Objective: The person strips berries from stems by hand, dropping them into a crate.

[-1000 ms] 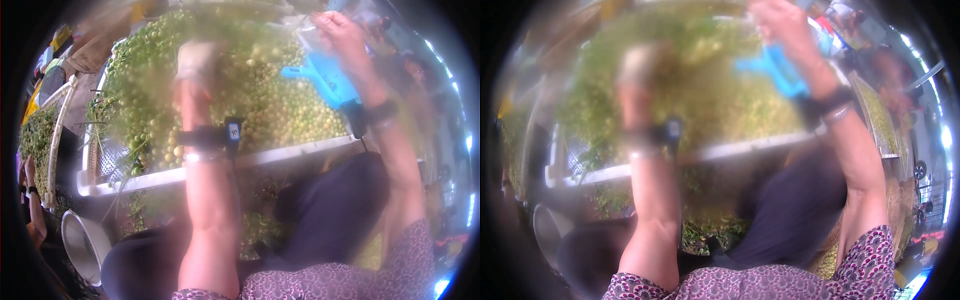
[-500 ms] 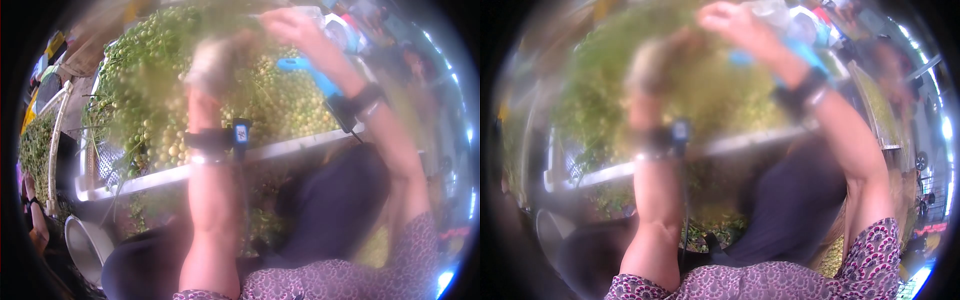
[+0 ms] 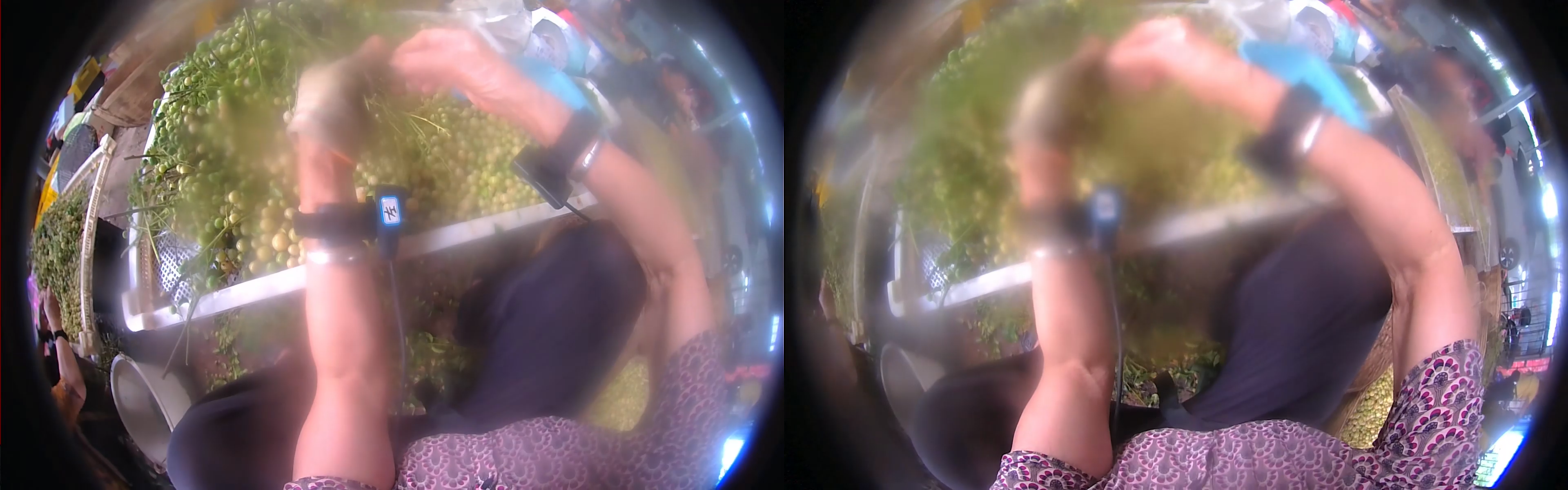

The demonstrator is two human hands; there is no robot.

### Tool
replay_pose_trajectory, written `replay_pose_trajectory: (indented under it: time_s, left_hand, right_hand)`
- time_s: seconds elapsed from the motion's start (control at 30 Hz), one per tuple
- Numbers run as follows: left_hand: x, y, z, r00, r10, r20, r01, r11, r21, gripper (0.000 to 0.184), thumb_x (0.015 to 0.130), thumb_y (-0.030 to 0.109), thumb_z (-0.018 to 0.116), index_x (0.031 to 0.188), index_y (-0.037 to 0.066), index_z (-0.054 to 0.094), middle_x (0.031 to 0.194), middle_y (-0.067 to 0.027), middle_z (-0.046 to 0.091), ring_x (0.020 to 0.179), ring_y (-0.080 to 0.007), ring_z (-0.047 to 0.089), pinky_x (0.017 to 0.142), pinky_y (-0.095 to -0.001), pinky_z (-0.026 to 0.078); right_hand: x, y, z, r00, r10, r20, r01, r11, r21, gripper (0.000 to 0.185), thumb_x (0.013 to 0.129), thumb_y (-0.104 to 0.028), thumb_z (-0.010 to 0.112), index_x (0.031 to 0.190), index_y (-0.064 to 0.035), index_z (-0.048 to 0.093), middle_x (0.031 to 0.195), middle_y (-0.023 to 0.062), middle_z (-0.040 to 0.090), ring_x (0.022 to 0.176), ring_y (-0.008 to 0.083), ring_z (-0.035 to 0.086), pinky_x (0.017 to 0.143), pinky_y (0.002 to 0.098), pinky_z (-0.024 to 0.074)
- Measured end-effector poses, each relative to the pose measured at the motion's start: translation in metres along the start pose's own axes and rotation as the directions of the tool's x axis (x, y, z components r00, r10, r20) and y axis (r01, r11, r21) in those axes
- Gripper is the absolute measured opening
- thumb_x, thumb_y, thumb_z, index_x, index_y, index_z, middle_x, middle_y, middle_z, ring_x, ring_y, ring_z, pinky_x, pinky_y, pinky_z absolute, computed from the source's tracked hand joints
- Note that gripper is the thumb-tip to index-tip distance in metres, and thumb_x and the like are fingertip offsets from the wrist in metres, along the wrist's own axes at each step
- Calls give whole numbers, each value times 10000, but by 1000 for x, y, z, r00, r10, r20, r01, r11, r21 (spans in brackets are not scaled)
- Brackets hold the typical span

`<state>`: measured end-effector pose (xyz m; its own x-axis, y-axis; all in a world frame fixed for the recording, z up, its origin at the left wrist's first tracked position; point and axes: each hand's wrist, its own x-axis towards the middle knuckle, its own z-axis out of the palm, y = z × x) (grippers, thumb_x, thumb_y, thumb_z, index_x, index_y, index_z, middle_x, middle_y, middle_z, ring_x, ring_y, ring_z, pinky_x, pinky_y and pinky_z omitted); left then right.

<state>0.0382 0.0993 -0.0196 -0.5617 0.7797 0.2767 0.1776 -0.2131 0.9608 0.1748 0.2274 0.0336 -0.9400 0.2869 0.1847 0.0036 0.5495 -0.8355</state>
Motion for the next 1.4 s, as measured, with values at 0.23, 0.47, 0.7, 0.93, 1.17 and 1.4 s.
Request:
replay_pose_trajectory:
  time_s: [0.23,0.47,0.7,0.93,1.17,1.4]
  left_hand:
    - [-2,20,2,955,-297,-16,298,955,10,106,827,149,616,783,80,682,785,-58,640,700,-167,571,624,-302,474]
    - [-9,19,0,990,-142,-4,142,990,3,87,813,136,615,784,97,687,729,-34,610,678,-161,549,589,-301,466]
    - [8,-18,-1,984,177,12,-175,959,223,93,803,86,623,867,109,686,731,-39,620,638,-167,559,584,-317,471]
    - [0,7,5,922,-296,-251,266,953,-146,213,783,198,680,890,14,675,810,-82,646,702,-187,572,614,-346,466]
    - [-1,-4,6,892,-358,-278,188,850,-492,223,780,191,692,884,-5,671,836,-84,645,723,-186,566,645,-358,465]
    - [0,-17,-9,931,-176,-321,-12,861,-508,252,849,223,642,896,-23,671,801,-93,652,673,-207,575,619,-341,470]
  right_hand:
    - [-8,-12,0,994,-70,-81,54,980,-191,164,847,-179,631,927,-38,650,937,27,636,800,100,580,690,241,455]
    - [-11,8,-40,968,-222,118,251,887,-387,221,853,-126,566,1028,3,602,1047,75,600,913,142,566,784,270,460]
    - [-12,29,1,971,-178,161,214,946,-244,315,903,-265,505,1089,-14,549,945,85,591,875,170,582,790,320,475]
    - [-5,24,6,942,-191,277,332,658,-676,275,913,-322,520,948,-51,555,797,56,548,756,132,581,593,269,477]
    - [-20,18,-1,968,117,222,-69,975,-212,331,910,-254,546,1128,-6,553,907,72,559,706,155,575,578,281,496]
    - [-26,61,-28,824,-210,526,566,333,-754,372,833,-174,579,1161,-2,546,1004,68,590,785,159,584,673,328,509]
